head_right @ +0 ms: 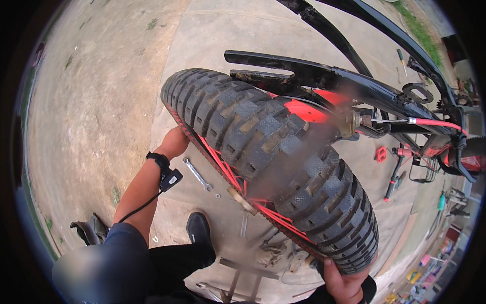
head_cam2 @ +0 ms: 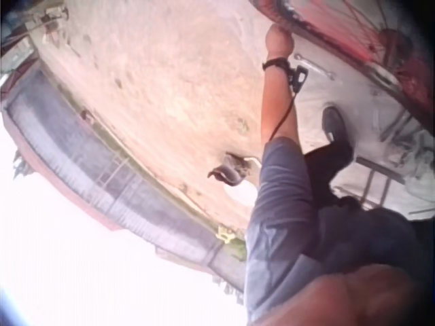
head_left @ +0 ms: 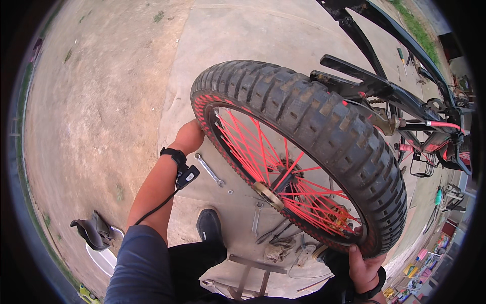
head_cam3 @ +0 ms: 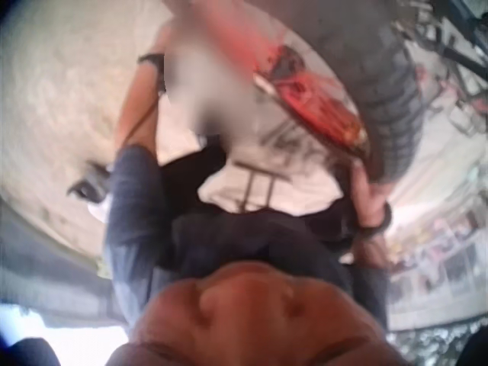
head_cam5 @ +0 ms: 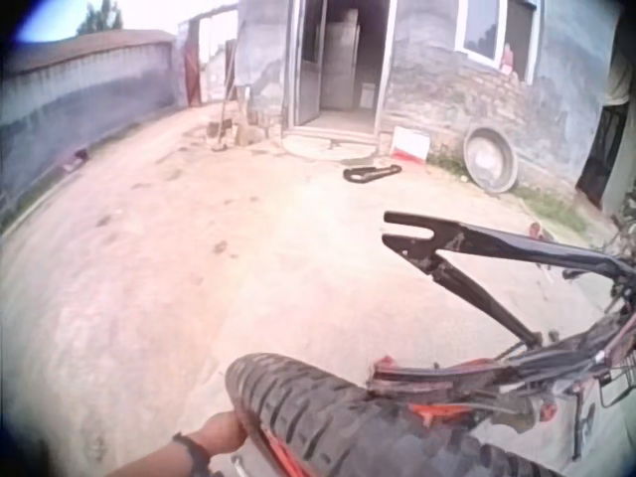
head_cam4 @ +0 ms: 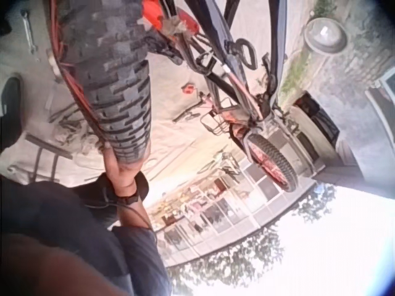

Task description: The person works on a bicycle wheel, using a wrench to tighten the axle nut and a screwdriver to adjust the hub. They rotate the wheel to check alignment and continue tightening components.

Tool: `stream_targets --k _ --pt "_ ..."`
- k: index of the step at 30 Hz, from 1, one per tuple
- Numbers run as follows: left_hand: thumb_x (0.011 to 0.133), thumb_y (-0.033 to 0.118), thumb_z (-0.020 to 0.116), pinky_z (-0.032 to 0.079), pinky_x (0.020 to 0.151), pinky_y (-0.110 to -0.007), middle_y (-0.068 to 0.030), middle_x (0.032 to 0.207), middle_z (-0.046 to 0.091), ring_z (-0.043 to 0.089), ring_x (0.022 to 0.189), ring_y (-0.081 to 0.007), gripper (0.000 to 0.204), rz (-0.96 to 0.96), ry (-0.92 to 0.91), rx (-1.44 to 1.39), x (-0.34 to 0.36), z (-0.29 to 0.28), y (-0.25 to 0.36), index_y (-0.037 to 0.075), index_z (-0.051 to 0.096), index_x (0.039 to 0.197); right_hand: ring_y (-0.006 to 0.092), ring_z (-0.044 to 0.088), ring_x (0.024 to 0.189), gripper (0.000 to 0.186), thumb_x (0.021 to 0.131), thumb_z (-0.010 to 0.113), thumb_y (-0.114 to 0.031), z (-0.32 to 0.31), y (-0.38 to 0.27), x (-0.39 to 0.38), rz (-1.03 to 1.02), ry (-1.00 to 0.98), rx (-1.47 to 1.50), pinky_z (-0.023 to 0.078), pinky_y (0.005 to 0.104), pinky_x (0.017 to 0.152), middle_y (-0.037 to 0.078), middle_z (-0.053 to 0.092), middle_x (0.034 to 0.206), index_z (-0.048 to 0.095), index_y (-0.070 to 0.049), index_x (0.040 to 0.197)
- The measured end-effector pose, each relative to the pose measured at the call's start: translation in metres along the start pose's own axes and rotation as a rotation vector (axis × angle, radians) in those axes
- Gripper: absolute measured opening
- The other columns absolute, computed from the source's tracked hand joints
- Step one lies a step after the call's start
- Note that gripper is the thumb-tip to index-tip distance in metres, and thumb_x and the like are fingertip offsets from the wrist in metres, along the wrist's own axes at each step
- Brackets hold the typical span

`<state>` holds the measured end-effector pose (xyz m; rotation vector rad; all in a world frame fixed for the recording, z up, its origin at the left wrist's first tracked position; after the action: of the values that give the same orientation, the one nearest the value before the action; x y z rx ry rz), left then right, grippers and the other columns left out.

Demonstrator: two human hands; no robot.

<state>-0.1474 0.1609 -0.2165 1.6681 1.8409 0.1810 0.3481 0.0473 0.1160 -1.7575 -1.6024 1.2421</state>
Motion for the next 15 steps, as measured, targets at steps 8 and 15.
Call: stream_targets --k 8,15 --pt "0.090 0.007 0.057 0.052 0.091 -0.046 -0.0223 0.113 0.069 0.063 0.107 -0.0422 0.026 0.291 0.062 -0.043 0.009 0.014 0.009 0.004 0.067 0.114 0.0253 0.058 0.121 0.058 0.092 0.065 -0.002 -0.003 0.007 -0.005 0.096 0.072 0.009 0.043 0.0394 0.107 0.017 0.059 0.133 0.041 0.005 0.145" --pt "0.090 0.011 0.061 0.052 0.092 -0.043 -0.0181 0.117 0.069 0.064 0.109 -0.0378 0.026 0.253 0.002 -0.018 0.026 0.040 -0.015 0.007 0.069 0.114 0.0280 0.058 0.123 0.061 0.094 0.062 -0.004 -0.004 0.008 -0.010 0.137 0.064 0.028 0.043 0.0407 0.108 0.019 0.058 0.133 0.035 0.005 0.147"
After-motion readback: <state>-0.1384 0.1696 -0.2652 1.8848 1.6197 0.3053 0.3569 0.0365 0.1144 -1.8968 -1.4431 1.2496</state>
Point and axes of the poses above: each hand's wrist, its own x-axis towards the middle knuckle, its own z-axis out of the palm, y = z × x, the point moved 4 cm from there along x, towards the middle knuckle
